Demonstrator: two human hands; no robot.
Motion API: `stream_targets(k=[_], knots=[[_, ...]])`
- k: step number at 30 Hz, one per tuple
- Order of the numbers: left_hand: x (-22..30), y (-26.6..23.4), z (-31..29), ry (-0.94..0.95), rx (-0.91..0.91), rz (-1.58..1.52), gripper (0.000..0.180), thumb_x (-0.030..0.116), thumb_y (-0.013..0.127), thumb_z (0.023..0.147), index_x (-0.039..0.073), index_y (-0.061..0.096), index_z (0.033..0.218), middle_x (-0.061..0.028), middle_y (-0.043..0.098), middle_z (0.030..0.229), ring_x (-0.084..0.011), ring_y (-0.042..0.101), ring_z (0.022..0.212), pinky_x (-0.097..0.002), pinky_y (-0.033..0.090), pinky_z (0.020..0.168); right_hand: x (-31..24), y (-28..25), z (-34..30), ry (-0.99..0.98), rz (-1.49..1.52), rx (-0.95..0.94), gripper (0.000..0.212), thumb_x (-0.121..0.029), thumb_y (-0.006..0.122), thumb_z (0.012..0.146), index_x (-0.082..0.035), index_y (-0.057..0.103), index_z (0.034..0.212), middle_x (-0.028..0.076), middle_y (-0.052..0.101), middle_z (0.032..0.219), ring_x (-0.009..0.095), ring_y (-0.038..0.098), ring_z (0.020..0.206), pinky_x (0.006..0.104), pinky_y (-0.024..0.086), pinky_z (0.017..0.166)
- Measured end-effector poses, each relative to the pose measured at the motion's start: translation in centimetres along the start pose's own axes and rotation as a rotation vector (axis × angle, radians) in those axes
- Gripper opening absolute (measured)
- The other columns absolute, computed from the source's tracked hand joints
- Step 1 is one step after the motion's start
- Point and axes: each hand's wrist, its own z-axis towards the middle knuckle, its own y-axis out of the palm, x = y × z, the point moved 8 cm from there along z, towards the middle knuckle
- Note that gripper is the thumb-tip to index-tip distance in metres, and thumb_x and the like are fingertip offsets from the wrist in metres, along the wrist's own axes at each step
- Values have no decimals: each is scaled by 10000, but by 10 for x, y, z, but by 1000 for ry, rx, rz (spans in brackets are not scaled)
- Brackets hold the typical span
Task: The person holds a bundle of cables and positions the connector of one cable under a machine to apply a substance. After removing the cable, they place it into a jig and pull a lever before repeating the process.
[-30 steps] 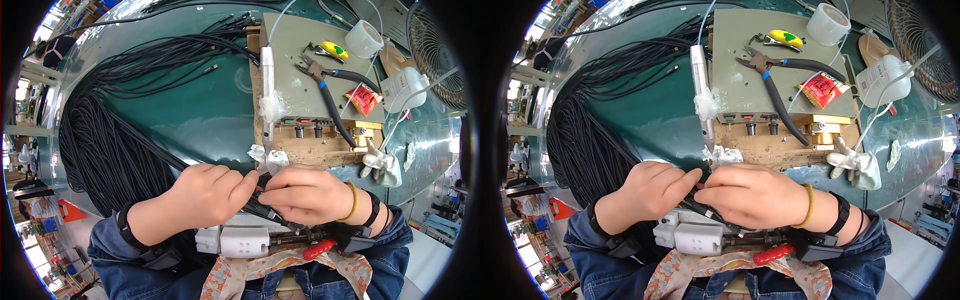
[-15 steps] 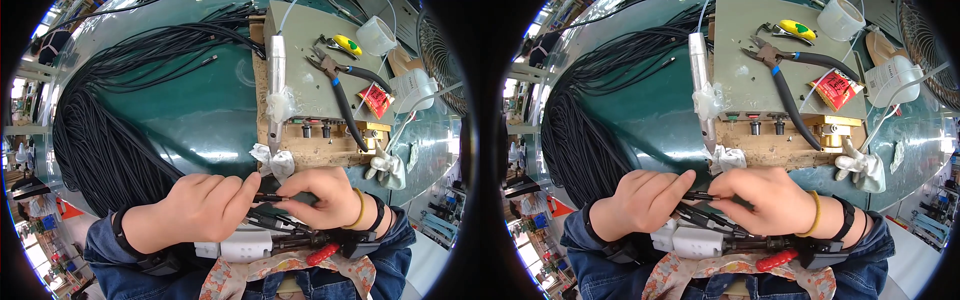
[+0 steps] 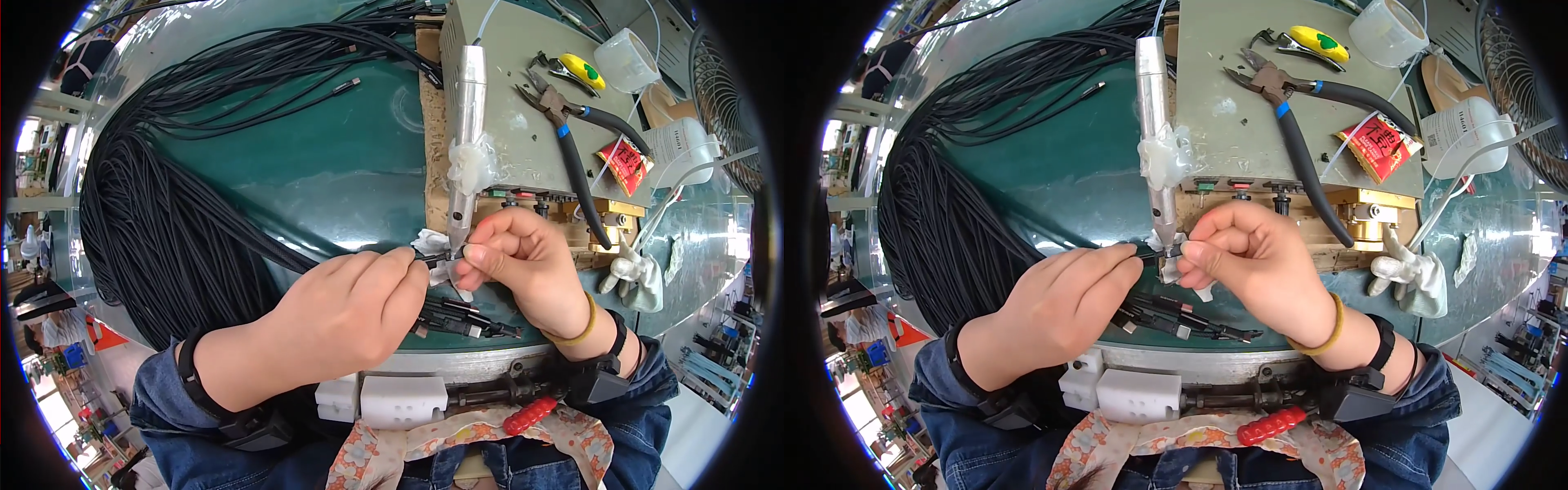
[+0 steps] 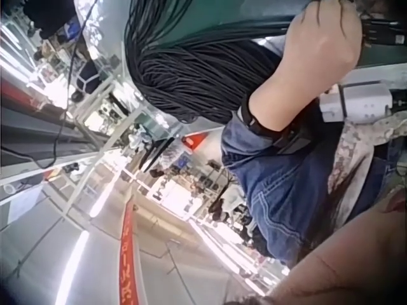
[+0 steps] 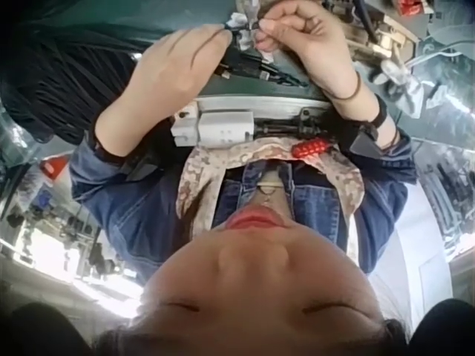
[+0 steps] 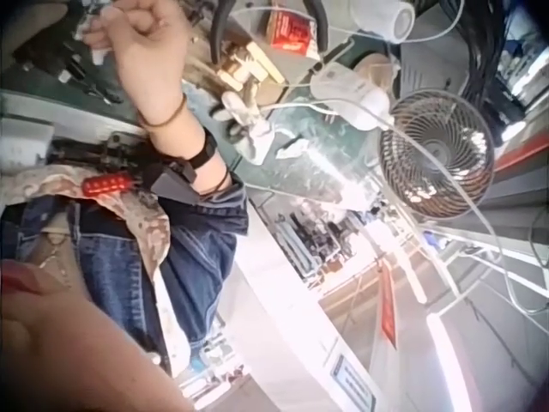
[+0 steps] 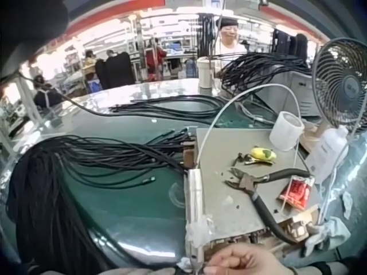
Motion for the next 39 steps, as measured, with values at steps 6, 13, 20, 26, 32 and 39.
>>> stream_targets(k=[6, 13, 20, 26, 32, 39], knots=[[0, -4, -1, 1, 13, 9, 322, 51, 579, 678, -54, 602, 982, -166, 607, 999, -248, 626, 763, -298, 523, 651, -1, 2, -5, 14, -30, -8, 83, 5, 583, 875, 20, 547, 948, 96, 667, 821, 153, 658, 743, 250, 531, 670], [-1, -5, -1, -7, 27, -17, 319, 48, 580, 675, -48, 613, 977, -154, 620, 973, -243, 628, 737, -302, 520, 628, -4, 3, -7, -97, -95, -35, 88, 19, 585, 867, 7, 555, 949, 115, 666, 813, 173, 665, 734, 269, 541, 709], [-1, -9, 0, 73, 129, -69, 280, 66, 591, 666, -28, 645, 925, -140, 649, 953, -193, 603, 640, -267, 483, 544, -7, 6, -10, -10, -50, -81, 100, 41, 588, 857, 27, 557, 951, 135, 664, 819, 188, 670, 757, 289, 546, 736], [2, -15, -3, 116, 159, -100, 257, 85, 599, 667, -14, 661, 895, -142, 665, 962, -155, 563, 541, -237, 423, 463, -6, 13, -14, 2, 21, -161, 102, 51, 584, 856, 42, 573, 957, 160, 665, 823, 205, 673, 749, 301, 552, 707], [-1, -8, -5, 116, 82, -257, 303, 107, 650, 640, -11, 656, 919, -135, 665, 971, -173, 581, 549, -248, 433, 464, -23, 23, -21, -249, -333, -250, 157, 27, 647, 810, 32, 622, 965, 132, 652, 821, 194, 653, 699, 289, 526, 630], [-9, 2, -2, 91, 161, -333, 372, 117, 676, 623, -14, 638, 969, -132, 653, 970, -215, 619, 650, -297, 515, 564, -57, 49, -45, -875, -1065, -335, 332, -58, 742, 651, -30, 664, 973, 68, 574, 816, 201, 574, 672, 303, 451, 569]])
